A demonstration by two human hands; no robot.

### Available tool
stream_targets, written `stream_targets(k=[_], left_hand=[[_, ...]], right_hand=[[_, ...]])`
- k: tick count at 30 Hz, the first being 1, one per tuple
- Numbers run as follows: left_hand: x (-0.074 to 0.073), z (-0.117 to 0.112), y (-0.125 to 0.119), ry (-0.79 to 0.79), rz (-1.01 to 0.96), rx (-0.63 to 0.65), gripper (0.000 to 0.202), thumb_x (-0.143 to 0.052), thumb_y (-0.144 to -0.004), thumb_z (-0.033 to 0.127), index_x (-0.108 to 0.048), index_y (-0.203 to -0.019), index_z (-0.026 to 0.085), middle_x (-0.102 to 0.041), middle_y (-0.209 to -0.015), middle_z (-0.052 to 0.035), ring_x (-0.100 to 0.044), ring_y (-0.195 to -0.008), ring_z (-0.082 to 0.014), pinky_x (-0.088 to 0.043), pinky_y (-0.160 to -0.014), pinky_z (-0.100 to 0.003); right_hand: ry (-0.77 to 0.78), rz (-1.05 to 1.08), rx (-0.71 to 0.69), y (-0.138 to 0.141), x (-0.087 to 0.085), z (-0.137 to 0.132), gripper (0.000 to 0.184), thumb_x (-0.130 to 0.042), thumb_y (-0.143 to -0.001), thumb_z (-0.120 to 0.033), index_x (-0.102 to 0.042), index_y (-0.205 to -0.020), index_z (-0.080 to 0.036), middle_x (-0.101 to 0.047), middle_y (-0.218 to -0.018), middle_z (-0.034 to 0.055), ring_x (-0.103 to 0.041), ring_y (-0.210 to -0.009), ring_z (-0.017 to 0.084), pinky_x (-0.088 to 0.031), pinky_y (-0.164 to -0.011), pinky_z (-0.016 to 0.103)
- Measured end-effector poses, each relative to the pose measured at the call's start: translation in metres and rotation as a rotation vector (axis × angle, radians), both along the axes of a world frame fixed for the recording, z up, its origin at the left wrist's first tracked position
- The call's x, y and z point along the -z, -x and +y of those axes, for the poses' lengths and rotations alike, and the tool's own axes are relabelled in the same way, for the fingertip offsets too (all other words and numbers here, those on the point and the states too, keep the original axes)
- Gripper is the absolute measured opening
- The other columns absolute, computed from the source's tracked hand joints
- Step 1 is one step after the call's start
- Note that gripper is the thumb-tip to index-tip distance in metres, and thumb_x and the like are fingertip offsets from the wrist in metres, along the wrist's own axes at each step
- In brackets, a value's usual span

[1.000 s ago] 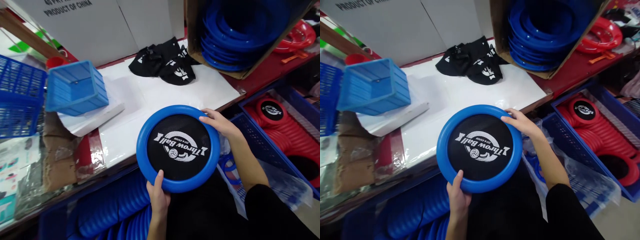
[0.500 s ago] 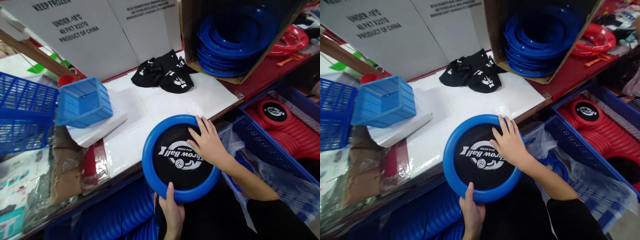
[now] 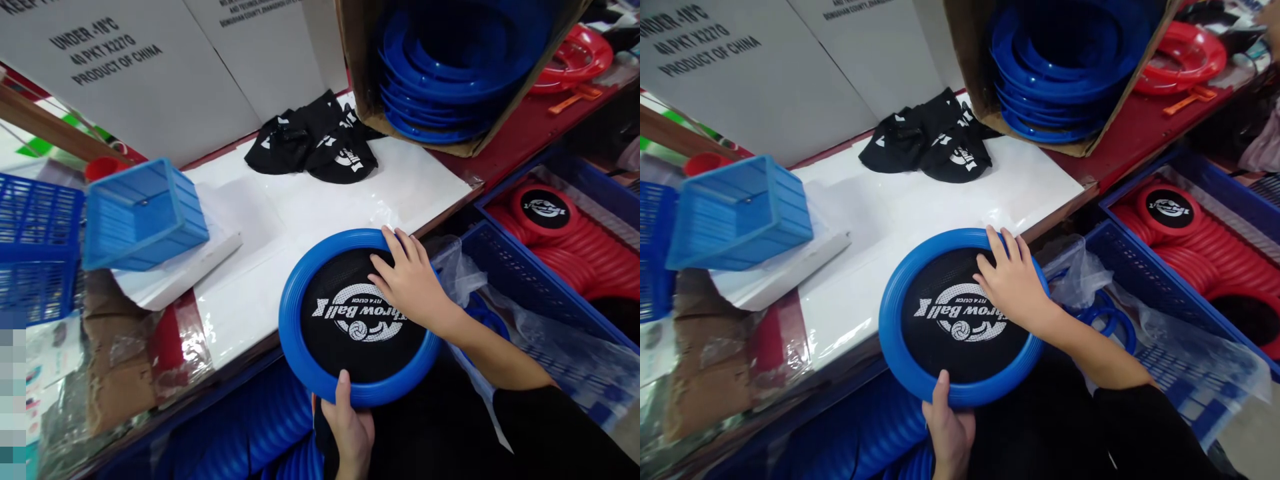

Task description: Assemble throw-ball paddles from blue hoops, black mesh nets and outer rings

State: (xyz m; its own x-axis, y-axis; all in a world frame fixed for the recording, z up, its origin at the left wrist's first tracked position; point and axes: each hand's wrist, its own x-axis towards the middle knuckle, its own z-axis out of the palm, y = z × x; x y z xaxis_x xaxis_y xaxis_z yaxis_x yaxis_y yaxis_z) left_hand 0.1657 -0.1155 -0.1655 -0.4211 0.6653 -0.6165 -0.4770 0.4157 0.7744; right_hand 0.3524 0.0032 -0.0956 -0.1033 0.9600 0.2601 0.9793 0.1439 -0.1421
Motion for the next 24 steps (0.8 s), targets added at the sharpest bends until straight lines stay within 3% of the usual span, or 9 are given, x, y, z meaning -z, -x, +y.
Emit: stream_targets(k=[6, 12, 15, 18, 24], left_hand=[[0.002, -0.001, 0.0, -0.022, -0.005, 0.015, 0.06, -0.078, -0.083, 0.039, -0.062, -0.138, 0.019, -0.071, -0.133, -0.0122, -0.068, -0.126, -0.0306, -0.05, -0.117, -0.05], [0.0, -0.001, 0.001, -0.001, -0.026, 0.016, 0.059, -0.08, -0.083, 0.038, -0.062, -0.136, 0.019, -0.071, -0.135, -0.0127, -0.068, -0.127, -0.0296, -0.05, -0.117, -0.048], [0.0, -0.002, 0.001, 0.007, -0.025, 0.027, 0.062, -0.081, -0.082, 0.038, -0.06, -0.137, 0.019, -0.07, -0.136, -0.0134, -0.068, -0.128, -0.0296, -0.05, -0.117, -0.048], [-0.001, -0.003, 0.001, 0.0, -0.032, 0.026, 0.065, -0.082, -0.081, 0.038, -0.059, -0.139, 0.019, -0.069, -0.138, -0.0134, -0.067, -0.129, -0.0291, -0.049, -0.118, -0.047], [-0.005, 0.0, -0.001, 0.01, -0.032, 0.014, 0.069, -0.085, -0.075, 0.039, -0.06, -0.136, 0.019, -0.073, -0.129, -0.0131, -0.068, -0.126, -0.0303, -0.049, -0.117, -0.049]], right_hand=[[-0.034, 0.089, -0.06, -0.013, -0.001, -0.001, 0.034, -0.052, -0.105, -0.031, -0.069, -0.129, -0.014, -0.046, -0.161, 0.0232, -0.046, -0.146, 0.042, -0.045, -0.116, 0.06], [0.047, 0.29, -0.048, -0.037, -0.01, 0.024, 0.044, -0.053, -0.104, -0.033, -0.055, -0.146, -0.019, -0.066, -0.142, 0.0172, -0.063, -0.127, 0.034, -0.054, -0.107, 0.056], [0.118, 0.196, -0.121, -0.041, -0.014, 0.041, 0.05, -0.056, -0.104, -0.037, -0.052, -0.149, -0.018, -0.071, -0.133, 0.0163, -0.068, -0.117, 0.034, -0.057, -0.101, 0.053], [0.135, 0.009, -0.218, -0.039, -0.017, 0.049, 0.048, -0.046, -0.108, -0.035, -0.051, -0.151, -0.013, -0.071, -0.132, 0.0189, -0.069, -0.112, 0.034, -0.059, -0.092, 0.05], [0.128, -0.204, -0.285, -0.035, -0.021, 0.045, 0.051, -0.033, -0.109, -0.021, -0.042, -0.156, -0.004, -0.059, -0.148, 0.0255, -0.068, -0.115, 0.035, -0.058, -0.092, 0.049]])
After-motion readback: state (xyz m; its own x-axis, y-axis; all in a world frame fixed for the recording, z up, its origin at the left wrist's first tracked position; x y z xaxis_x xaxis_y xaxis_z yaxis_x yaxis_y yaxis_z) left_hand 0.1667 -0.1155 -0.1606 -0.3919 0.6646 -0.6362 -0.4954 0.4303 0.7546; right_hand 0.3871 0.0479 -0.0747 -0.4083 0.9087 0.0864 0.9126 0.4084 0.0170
